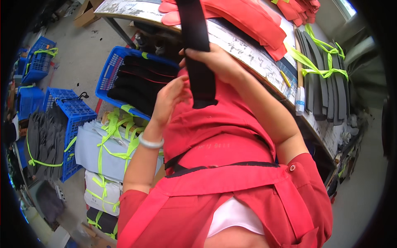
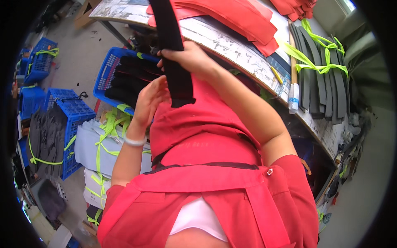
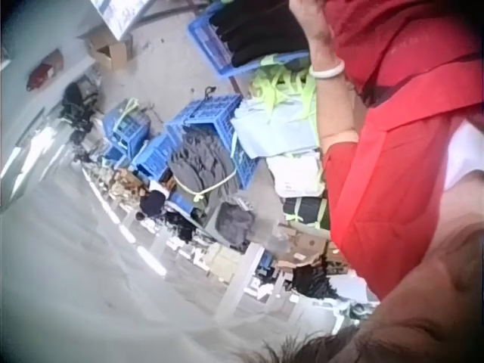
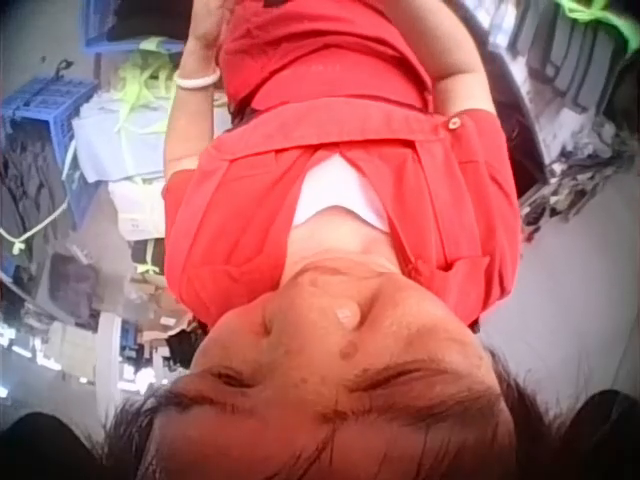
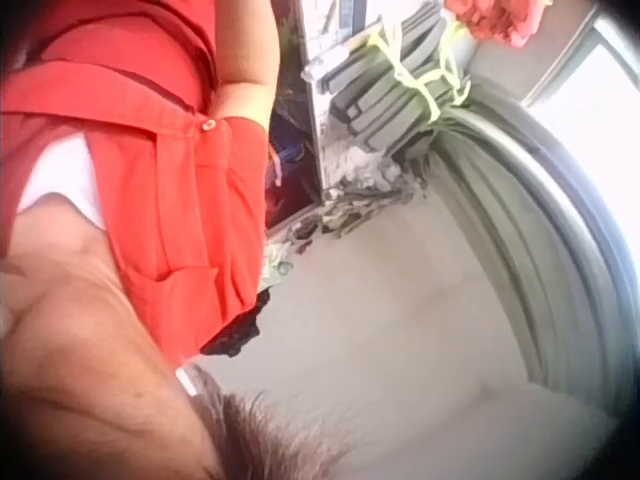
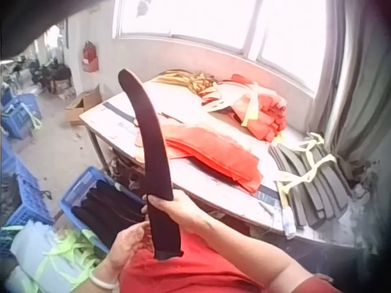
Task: Assemble product parts by inserting black foam padding strips into red fabric sleeves.
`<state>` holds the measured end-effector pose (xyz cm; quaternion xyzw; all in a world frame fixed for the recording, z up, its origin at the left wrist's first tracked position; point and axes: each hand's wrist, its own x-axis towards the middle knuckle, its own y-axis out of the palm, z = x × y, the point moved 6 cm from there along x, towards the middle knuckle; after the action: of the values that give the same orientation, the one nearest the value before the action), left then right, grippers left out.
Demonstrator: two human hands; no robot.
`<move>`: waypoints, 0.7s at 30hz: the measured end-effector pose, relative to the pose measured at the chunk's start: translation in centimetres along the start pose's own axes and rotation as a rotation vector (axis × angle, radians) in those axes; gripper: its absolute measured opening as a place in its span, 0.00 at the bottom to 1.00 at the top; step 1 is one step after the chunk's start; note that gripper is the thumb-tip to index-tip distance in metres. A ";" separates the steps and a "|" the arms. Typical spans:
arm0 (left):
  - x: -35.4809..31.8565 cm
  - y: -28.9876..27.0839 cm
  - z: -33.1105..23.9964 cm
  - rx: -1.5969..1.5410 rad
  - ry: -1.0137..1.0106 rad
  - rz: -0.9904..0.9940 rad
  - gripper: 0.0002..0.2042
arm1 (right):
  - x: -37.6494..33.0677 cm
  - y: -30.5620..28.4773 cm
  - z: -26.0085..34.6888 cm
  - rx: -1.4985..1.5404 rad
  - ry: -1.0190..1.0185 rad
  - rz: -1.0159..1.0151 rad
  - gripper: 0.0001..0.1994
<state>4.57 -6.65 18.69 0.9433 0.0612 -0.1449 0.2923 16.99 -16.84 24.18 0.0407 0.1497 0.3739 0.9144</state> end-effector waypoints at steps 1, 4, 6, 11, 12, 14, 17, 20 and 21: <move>1.2 0.8 0.6 0.055 -0.032 0.055 0.15 | 0.2 1.1 -0.7 0.018 0.036 0.038 0.18; 2.1 1.0 0.7 -0.030 -0.074 0.038 0.14 | 0.6 1.0 -1.3 -0.215 -0.044 -0.063 0.22; 2.1 -0.8 0.2 -0.216 -0.063 -0.075 0.11 | -1.7 -0.5 0.3 -0.527 -0.196 -0.184 0.21; 2.5 -2.7 1.7 -0.318 0.018 -0.184 0.09 | -5.2 2.0 -1.7 -0.583 -0.423 -0.035 0.12; 2.6 -2.6 1.8 -0.319 0.016 -0.187 0.09 | -5.3 2.5 -2.0 -0.581 -0.419 -0.033 0.12; 2.5 -2.3 1.7 -0.337 0.056 -0.220 0.09 | -5.6 2.1 -2.0 -0.661 -0.429 -0.237 0.10; 2.6 -1.3 1.7 -0.431 0.049 -0.176 0.10 | -5.7 1.5 -2.3 -0.715 -0.440 -0.375 0.10; 3.2 -1.8 2.0 -0.454 0.071 -0.210 0.11 | -5.1 0.7 -3.1 -0.575 -0.450 -0.478 0.12; 3.2 -1.2 2.3 -0.458 0.103 -0.234 0.11 | -4.5 0.9 -5.2 -0.208 -0.193 -0.364 0.13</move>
<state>6.81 -6.85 15.23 0.8452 0.2159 -0.1121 0.4760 11.78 -19.49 20.51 -0.0461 0.0273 0.2104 0.9761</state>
